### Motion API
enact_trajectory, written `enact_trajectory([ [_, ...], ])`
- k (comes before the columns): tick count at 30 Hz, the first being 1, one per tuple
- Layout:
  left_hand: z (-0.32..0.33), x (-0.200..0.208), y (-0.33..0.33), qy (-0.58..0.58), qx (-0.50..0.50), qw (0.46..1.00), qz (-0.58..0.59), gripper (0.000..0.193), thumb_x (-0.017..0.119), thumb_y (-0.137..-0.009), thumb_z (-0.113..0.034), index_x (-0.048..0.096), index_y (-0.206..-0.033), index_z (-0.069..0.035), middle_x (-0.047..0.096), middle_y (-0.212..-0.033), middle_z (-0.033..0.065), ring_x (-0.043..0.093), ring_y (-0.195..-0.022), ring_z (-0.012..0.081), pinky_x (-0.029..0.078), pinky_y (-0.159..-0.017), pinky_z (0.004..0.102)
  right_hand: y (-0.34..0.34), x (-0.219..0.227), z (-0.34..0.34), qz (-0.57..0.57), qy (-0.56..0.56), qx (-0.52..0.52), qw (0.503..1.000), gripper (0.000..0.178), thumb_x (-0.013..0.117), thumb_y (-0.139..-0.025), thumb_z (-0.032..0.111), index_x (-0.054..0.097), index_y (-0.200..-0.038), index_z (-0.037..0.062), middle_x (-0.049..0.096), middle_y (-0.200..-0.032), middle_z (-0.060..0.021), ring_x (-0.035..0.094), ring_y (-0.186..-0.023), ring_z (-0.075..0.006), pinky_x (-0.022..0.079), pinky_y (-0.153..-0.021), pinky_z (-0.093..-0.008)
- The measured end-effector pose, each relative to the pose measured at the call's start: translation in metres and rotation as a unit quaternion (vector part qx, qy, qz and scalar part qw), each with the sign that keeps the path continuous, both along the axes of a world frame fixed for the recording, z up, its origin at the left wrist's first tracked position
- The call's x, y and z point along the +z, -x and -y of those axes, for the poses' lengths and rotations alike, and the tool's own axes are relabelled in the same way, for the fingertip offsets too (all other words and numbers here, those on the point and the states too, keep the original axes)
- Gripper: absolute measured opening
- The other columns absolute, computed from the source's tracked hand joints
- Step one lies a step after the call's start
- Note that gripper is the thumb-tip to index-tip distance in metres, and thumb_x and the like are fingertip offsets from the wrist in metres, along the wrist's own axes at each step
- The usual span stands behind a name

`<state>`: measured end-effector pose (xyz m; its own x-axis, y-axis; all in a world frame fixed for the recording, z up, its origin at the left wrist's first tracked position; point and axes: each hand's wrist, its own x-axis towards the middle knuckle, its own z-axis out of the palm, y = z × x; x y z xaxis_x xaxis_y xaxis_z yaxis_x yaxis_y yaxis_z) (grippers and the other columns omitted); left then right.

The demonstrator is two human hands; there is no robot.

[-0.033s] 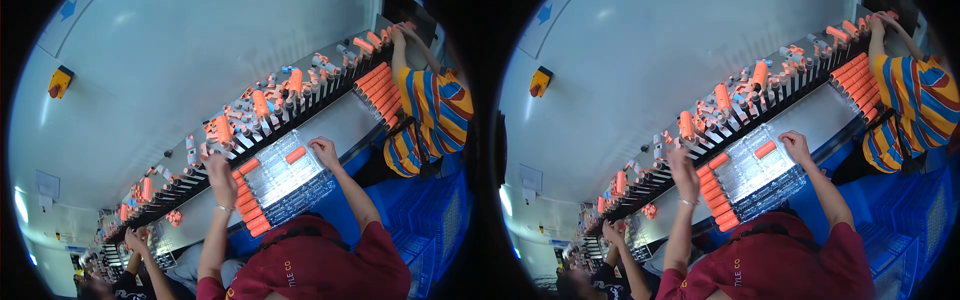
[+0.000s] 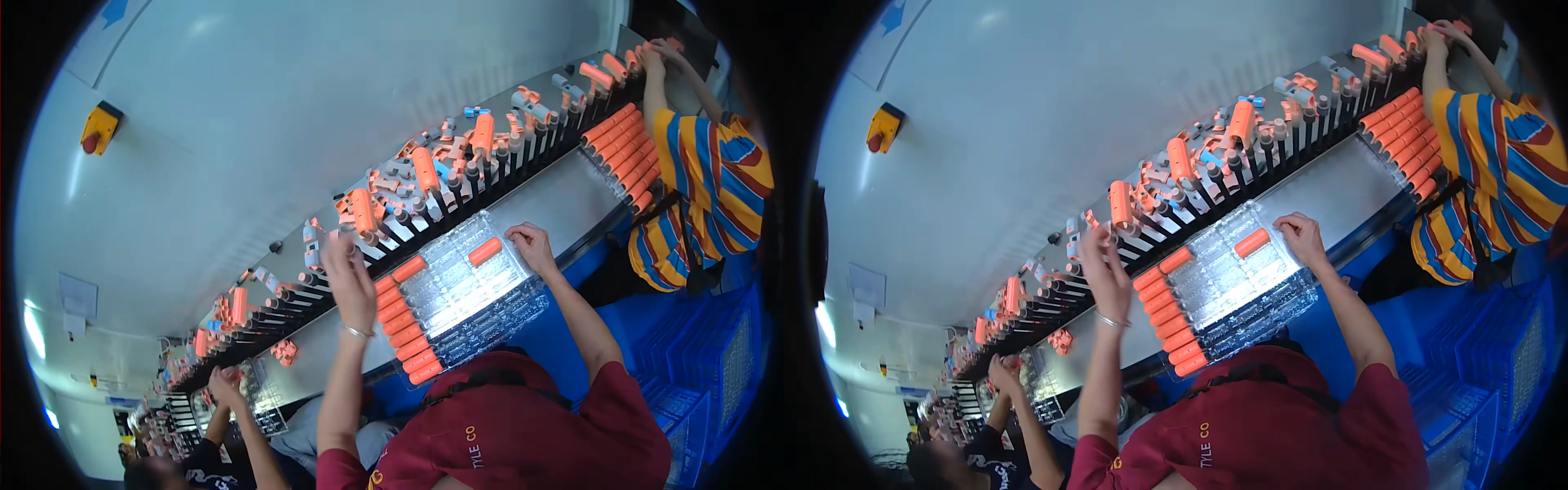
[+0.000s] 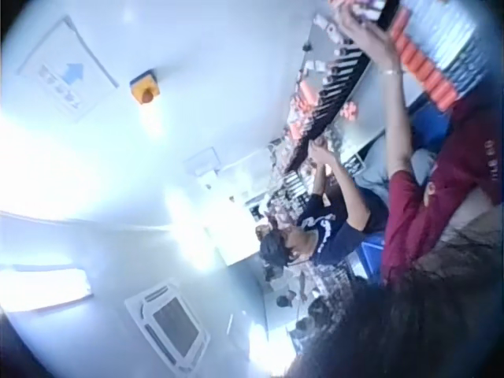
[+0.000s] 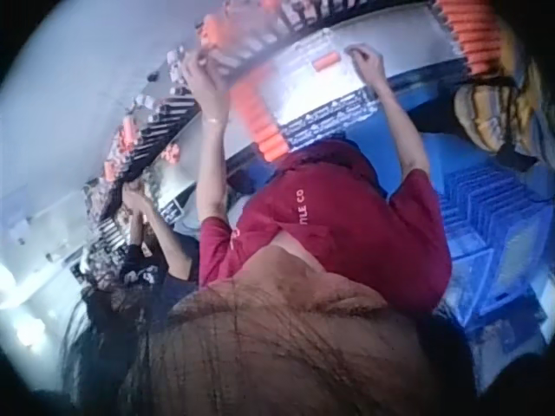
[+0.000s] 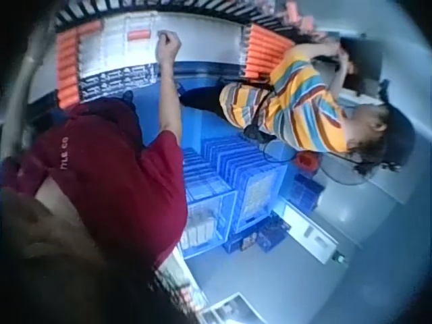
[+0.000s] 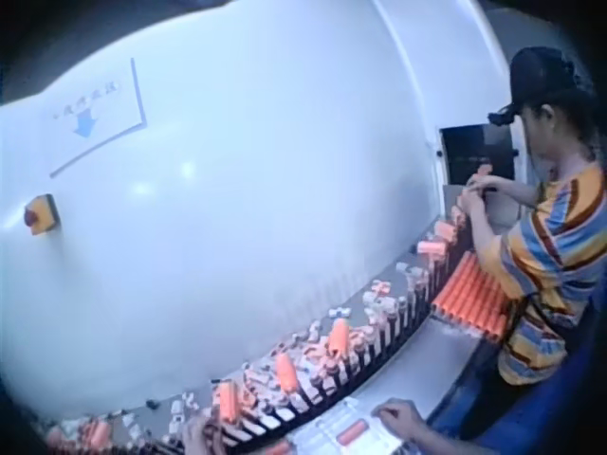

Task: The person removes parts from pegs along a conveyor line and places them into a plastic tray by hand, then transfers the filled tray onto a conveyor belt. Next, the person grabs a new plastic tray from a crate and loads parts into it.

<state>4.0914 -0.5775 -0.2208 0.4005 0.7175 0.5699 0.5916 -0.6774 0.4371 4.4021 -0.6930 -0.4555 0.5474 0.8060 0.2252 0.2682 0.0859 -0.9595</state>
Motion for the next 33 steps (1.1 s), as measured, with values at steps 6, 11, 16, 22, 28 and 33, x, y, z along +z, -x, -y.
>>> enact_trajectory([
  [6,-0.08,0.102,0.029,-0.087,-0.196,0.868,-0.447,0.06,0.063,-0.081,0.002,0.056,-0.138,-0.015,0.049,-0.149,0.0079,0.037,-0.145,0.0331,0.035,-0.117,0.0465,0.009,0.003,-0.006,-0.018,-0.006,0.011,1.0,0.017,0.059,-0.09,0.0,0.076,-0.094,0.0005,0.07,-0.086,-0.0098,0.066,-0.075,-0.0155,0.05,-0.066,-0.0267],
  [11,-0.082,0.103,0.058,-0.031,-0.121,0.877,-0.465,0.035,0.064,-0.086,-0.006,0.061,-0.121,-0.007,0.068,-0.107,0.0142,0.065,-0.095,0.0388,0.053,-0.082,0.0452,0.009,0.01,-0.004,0.0,-0.011,0.008,1.0,0.017,0.059,-0.091,0.001,0.076,-0.095,0.0003,0.069,-0.086,-0.0092,0.066,-0.074,-0.0155,0.05,-0.066,-0.0264],
  [16,-0.053,0.076,0.102,-0.159,-0.028,0.94,-0.299,0.042,0.065,-0.078,0.005,0.061,-0.118,-0.005,0.067,-0.11,0.0147,0.064,-0.103,0.0362,0.051,-0.087,0.0453,0.007,0.007,-0.006,0.0,-0.021,0.011,1.0,0.016,0.06,-0.091,0.003,0.075,-0.094,0.0001,0.069,-0.085,-0.0082,0.065,-0.07,-0.0142,0.05,-0.065,-0.0261],
  [22,-0.006,0.05,0.153,-0.156,0.124,0.976,-0.085,0.034,0.065,-0.088,0.0,0.063,-0.122,-0.002,0.068,-0.109,0.018,0.065,-0.104,0.0374,0.051,-0.089,0.0452,0.025,0.062,-0.004,0.351,-0.06,-0.046,0.933,0.026,0.062,-0.082,-0.001,0.071,-0.106,0.0039,0.066,-0.098,-0.0104,0.065,-0.085,-0.0262,0.054,-0.074,-0.0347],
  [28,0.067,-0.017,0.138,-0.02,0.093,0.993,-0.071,0.037,0.07,-0.085,-0.002,0.065,-0.121,-0.006,0.066,-0.12,0.0165,0.064,-0.11,0.0375,0.052,-0.092,0.0443,0.122,0.238,-0.089,0.41,-0.335,0.106,0.842,0.033,0.068,-0.079,0.0,0.068,-0.112,0.0057,0.063,-0.113,-0.0084,0.064,-0.101,-0.0294,0.054,-0.084,-0.0425],
  [33,0.096,-0.049,0.127,0.035,0.039,0.997,-0.051,0.036,0.073,-0.085,-0.004,0.064,-0.121,-0.004,0.065,-0.116,0.0168,0.065,-0.105,0.0372,0.054,-0.087,0.0424,0.157,0.294,-0.18,0.452,0.035,0.446,0.772,0.027,0.075,-0.078,0.013,0.069,-0.103,0.0066,0.071,-0.1,-0.0122,0.068,-0.1,-0.033,0.054,-0.082,-0.045],
])
